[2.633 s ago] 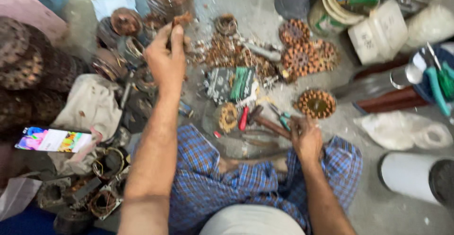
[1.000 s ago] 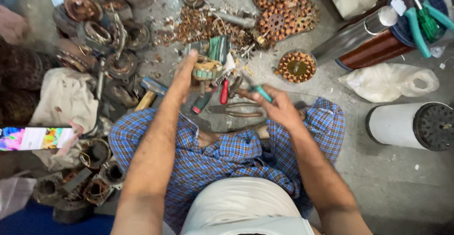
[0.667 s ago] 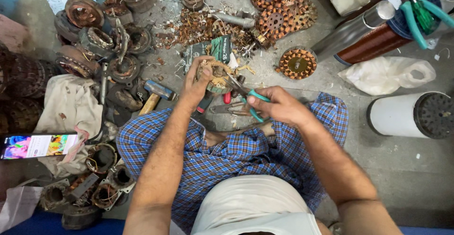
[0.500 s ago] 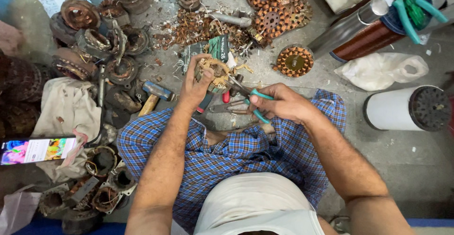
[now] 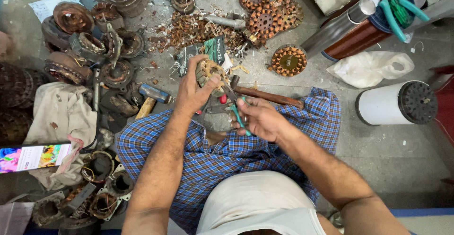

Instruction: The person dismantles a fan motor stator using pliers and a screwdriver. They pull copper wires and manipulate small metal components by hand while sitting on a workshop floor surrounded by various motor parts.

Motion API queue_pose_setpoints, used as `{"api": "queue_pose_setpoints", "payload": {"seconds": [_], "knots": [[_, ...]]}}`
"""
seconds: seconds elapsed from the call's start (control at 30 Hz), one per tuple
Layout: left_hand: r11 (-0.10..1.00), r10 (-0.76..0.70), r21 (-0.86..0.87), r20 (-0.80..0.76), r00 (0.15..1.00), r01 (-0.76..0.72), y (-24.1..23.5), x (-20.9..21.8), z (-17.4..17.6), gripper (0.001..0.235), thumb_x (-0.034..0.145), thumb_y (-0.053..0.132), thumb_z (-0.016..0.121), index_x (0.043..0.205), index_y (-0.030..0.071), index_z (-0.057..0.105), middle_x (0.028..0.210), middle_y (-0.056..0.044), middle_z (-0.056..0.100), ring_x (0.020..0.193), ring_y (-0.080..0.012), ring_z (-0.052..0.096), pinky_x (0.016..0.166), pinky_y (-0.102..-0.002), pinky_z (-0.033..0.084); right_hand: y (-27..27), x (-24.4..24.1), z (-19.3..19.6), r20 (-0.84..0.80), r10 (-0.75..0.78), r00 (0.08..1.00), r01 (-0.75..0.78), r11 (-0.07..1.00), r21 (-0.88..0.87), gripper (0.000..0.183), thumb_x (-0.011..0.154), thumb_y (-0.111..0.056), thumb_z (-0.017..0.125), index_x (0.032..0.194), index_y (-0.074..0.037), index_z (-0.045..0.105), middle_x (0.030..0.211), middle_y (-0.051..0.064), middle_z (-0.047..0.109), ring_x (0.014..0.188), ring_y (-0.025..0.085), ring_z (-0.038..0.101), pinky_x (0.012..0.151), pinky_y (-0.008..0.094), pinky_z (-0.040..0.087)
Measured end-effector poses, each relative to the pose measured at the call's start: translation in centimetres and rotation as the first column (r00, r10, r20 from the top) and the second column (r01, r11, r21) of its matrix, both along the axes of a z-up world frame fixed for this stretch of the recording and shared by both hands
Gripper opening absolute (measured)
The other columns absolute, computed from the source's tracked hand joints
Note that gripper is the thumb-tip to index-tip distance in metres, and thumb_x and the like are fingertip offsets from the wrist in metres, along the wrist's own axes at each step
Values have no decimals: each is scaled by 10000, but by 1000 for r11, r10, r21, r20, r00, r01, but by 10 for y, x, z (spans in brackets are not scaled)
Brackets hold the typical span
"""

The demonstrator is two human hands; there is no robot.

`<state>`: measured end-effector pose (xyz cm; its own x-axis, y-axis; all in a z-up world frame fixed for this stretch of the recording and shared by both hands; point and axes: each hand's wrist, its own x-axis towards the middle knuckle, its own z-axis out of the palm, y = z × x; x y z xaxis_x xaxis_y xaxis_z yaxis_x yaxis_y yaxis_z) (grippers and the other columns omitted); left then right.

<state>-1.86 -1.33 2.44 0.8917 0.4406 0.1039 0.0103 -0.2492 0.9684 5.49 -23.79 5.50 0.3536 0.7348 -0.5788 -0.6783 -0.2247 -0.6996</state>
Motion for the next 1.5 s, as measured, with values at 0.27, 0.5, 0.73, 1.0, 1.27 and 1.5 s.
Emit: {"api": "queue_pose_setpoints", "payload": {"seconds": [0.27, 0.5, 0.73, 1.0, 1.27, 1.5], "knots": [[983, 75, -158, -106, 991, -92, -3, 2, 1, 645, 944, 674, 476, 1351, 177, 531, 1066, -133, 748, 1025, -339, 759, 873, -462, 598, -6, 32, 3, 759, 370, -535, 38, 908, -416, 302, 954, -284, 703, 984, 3, 611, 969, 140, 538, 789, 231, 545, 617, 402, 516], [973, 209, 121, -93, 973, -197, -7, 1, 2, 651, 1003, 649, 476, 1415, 146, 446, 1095, -204, 727, 1014, -389, 721, 879, -519, 571, 12, 0, -5, 914, 388, 116, -7, 921, -390, 382, 1017, -366, 640, 1094, 7, 672, 1048, 169, 641, 882, 277, 650, 756, 443, 553], [939, 293, 237, -164, 942, -251, -10, 3, -1, 623, 1008, 633, 343, 1421, 184, 468, 1021, -131, 747, 868, -330, 727, 724, -458, 572, 23, -18, -9, 874, 345, 342, 79, 916, -392, 409, 1018, -400, 579, 1100, -3, 632, 785, 167, 658, 645, 287, 651, 611, 466, 543], [564, 163, -781, -212, 964, -268, -28, 21, -33, 706, 927, 679, 282, 1331, 177, 571, 1142, -64, 687, 1015, -219, 678, 789, -431, 588, 26, -26, -13, -617, 134, 776, 240, 841, 485, 524, 1057, -579, 478, 872, -93, 540, 804, 82, 579, 564, 194, 560, 438, 319, 453], [932, 271, -219, -103, 957, -287, -2, 32, -62, 532, 1029, 540, 461, 1326, 110, 560, 1220, -187, 694, 1132, -369, 664, 1001, -495, 511, 34, -2, 26, 12, -32, 999, 20, 826, 564, 492, 1074, -496, 500, 827, -71, 515, 875, 142, 638, 678, 269, 619, 547, 385, 515], [986, 159, 111, -456, 876, -122, -14, 39, -47, 698, 910, 509, 615, 1434, 185, 287, 1453, -200, 533, 1235, -435, 601, 1000, -550, 477, 13, 5, 1, 525, -146, 838, 0, 963, 268, 409, 1087, -378, 546, 876, -33, 610, 827, 79, 682, 675, 151, 615, 584, 302, 519]]}}
